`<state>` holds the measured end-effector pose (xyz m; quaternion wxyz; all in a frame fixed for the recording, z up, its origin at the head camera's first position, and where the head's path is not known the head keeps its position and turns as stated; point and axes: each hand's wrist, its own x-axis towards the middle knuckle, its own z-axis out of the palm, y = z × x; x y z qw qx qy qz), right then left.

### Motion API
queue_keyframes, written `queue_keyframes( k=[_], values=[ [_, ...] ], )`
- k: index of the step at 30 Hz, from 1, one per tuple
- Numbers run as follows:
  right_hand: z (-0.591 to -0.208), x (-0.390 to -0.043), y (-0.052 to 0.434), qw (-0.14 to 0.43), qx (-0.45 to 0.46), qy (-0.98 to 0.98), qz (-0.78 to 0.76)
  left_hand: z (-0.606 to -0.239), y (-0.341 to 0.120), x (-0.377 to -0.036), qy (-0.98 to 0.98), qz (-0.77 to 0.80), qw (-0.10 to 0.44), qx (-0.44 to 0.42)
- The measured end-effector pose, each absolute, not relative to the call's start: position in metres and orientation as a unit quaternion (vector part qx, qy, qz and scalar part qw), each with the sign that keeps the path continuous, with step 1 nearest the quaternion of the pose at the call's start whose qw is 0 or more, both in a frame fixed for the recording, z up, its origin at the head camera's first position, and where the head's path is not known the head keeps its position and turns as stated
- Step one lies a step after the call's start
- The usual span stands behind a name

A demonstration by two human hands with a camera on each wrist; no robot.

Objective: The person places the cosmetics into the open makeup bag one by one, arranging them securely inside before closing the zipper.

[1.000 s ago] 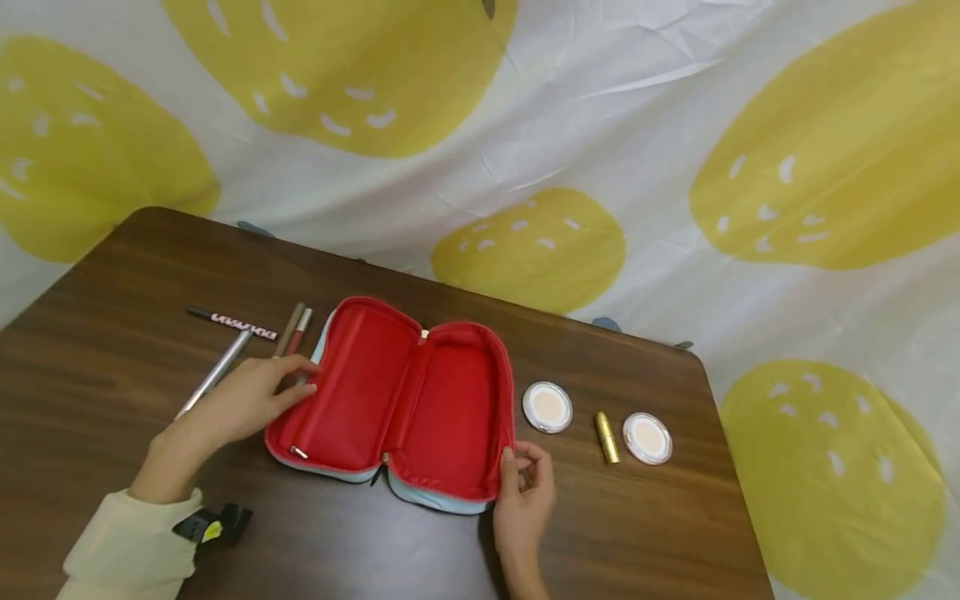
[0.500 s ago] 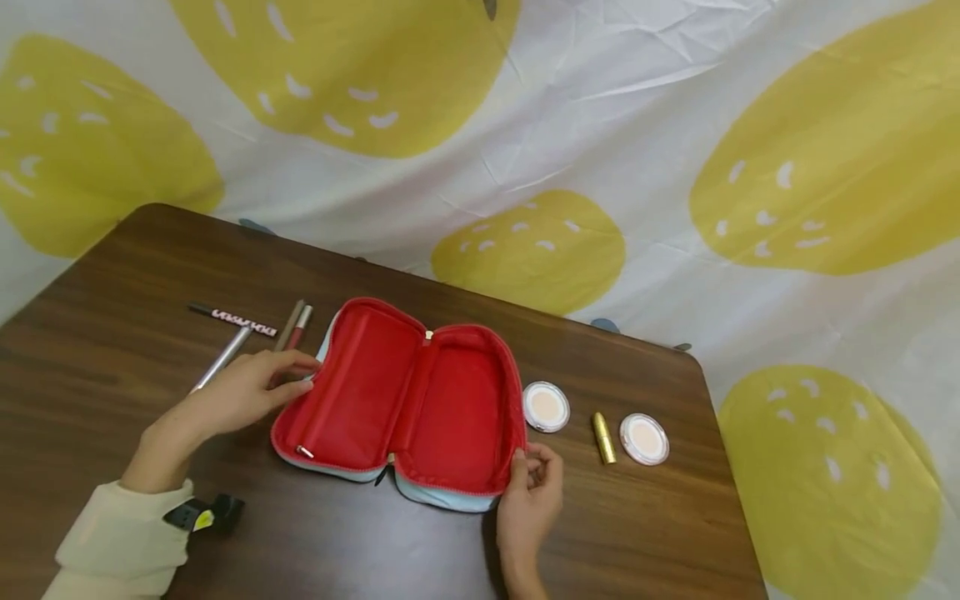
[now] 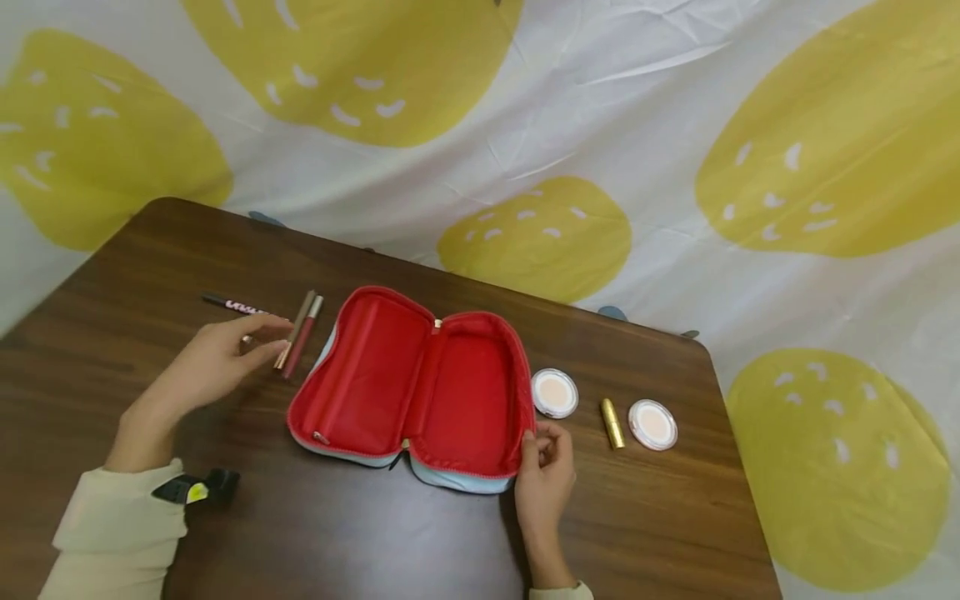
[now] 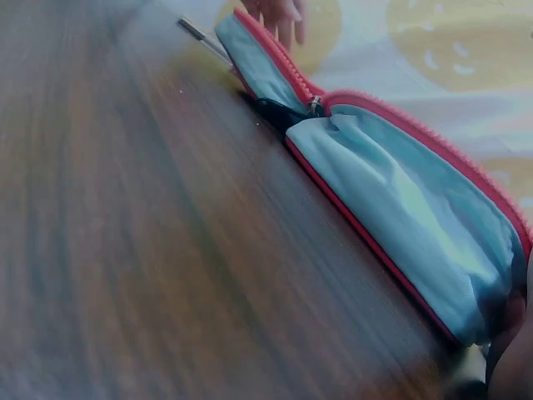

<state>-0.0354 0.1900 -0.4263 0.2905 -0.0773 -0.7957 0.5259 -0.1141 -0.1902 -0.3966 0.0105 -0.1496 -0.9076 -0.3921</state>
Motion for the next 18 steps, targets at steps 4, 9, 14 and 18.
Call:
queue_keyframes(
  k=[4, 9, 14, 18],
  values=[
    [-0.428, -0.037, 0.189, 0.28, -0.073, -0.786, 0.547, -0.398, -0.205, -0.114, -0.918, -0.382, 0.047, -0.098],
    [-0.429, -0.039, 0.184, 0.274, -0.074, -0.787, 0.548, -0.407, -0.222, -0.116, -0.926, -0.371, 0.058, -0.045],
    [-0.426, -0.041, 0.183, 0.274, -0.077, -0.79, 0.543, -0.416, -0.231, -0.12, -0.926, -0.372, 0.063, -0.017],
    [-0.437, -0.044, 0.186, 0.276, -0.077, -0.788, 0.545, -0.42, -0.236, -0.12, -0.927, -0.372, 0.04, -0.009]
  ],
)
